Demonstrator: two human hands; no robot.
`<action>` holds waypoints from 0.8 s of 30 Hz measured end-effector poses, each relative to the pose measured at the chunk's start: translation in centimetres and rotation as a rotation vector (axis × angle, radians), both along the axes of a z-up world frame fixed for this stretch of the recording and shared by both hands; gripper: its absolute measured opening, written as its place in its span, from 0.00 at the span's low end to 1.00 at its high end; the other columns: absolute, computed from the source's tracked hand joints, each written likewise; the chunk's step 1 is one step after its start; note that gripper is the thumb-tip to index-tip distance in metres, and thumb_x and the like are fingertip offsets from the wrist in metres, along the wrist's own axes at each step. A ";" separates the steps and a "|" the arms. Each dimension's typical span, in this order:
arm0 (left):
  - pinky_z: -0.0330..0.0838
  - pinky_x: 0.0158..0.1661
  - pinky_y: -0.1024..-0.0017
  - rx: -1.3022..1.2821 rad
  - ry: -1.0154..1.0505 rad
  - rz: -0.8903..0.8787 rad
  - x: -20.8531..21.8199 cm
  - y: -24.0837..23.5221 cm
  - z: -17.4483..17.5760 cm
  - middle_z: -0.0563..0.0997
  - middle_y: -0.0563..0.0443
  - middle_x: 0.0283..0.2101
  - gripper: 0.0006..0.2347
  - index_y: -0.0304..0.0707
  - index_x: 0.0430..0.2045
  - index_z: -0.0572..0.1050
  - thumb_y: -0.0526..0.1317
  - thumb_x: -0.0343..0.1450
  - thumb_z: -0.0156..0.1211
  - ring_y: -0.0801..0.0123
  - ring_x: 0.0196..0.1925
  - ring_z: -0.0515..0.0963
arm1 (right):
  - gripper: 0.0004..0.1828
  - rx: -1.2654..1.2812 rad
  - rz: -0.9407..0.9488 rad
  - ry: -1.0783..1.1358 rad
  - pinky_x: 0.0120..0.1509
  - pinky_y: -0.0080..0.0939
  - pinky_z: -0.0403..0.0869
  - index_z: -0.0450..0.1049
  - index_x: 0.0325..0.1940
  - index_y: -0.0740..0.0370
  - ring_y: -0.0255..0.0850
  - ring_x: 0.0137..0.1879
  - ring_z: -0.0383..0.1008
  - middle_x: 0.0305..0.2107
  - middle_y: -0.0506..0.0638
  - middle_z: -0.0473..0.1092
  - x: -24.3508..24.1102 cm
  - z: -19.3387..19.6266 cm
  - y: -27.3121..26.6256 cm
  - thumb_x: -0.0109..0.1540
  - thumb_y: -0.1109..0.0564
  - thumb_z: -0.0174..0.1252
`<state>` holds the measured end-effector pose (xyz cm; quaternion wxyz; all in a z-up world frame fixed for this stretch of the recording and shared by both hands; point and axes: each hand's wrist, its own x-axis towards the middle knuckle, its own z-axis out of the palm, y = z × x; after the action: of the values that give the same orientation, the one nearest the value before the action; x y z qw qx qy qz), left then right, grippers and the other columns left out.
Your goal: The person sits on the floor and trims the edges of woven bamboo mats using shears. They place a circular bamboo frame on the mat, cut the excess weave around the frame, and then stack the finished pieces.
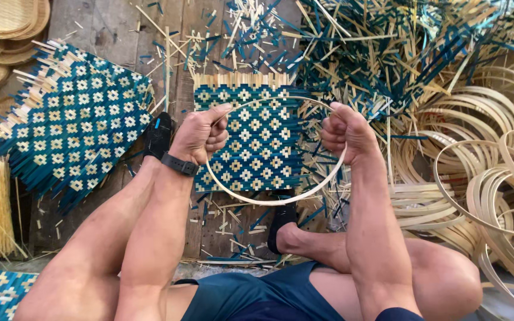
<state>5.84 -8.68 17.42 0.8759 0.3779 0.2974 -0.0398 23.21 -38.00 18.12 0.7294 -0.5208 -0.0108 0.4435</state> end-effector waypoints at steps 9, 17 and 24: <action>0.60 0.17 0.79 0.209 0.007 0.384 -0.9 3.2 -5.6 0.71 0.58 0.19 0.10 0.39 0.30 0.78 0.46 0.69 0.66 0.80 0.16 0.67 | 0.09 -0.313 0.161 -0.364 0.33 0.34 0.76 0.77 0.42 0.65 0.33 0.30 0.75 0.28 0.47 0.74 0.2 -2.8 0.7 0.65 0.55 0.62; 0.79 0.34 0.70 1.204 0.062 0.267 -2.7 3.1 -19.3 0.86 0.51 0.30 0.09 0.36 0.34 0.84 0.34 0.62 0.69 0.69 0.30 0.85 | 0.13 -0.758 -0.026 -0.650 0.32 0.37 0.77 0.80 0.43 0.67 0.35 0.29 0.78 0.28 0.50 0.79 -1.1 -15.1 4.5 0.55 0.62 0.70; 0.76 0.36 0.62 1.518 0.343 0.137 -3.6 1.8 -22.8 0.84 0.40 0.30 0.07 0.40 0.33 0.86 0.33 0.63 0.71 0.51 0.33 0.84 | 0.16 -0.797 -0.041 -1.098 0.39 0.40 0.74 0.84 0.47 0.60 0.43 0.31 0.78 0.27 0.55 0.77 -2.5 -20.9 4.4 0.54 0.63 0.68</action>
<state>2.23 -6.90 -5.37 0.3198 0.8430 0.3973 0.1708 20.69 -33.58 -2.81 0.3788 -0.8995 -0.2057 0.0709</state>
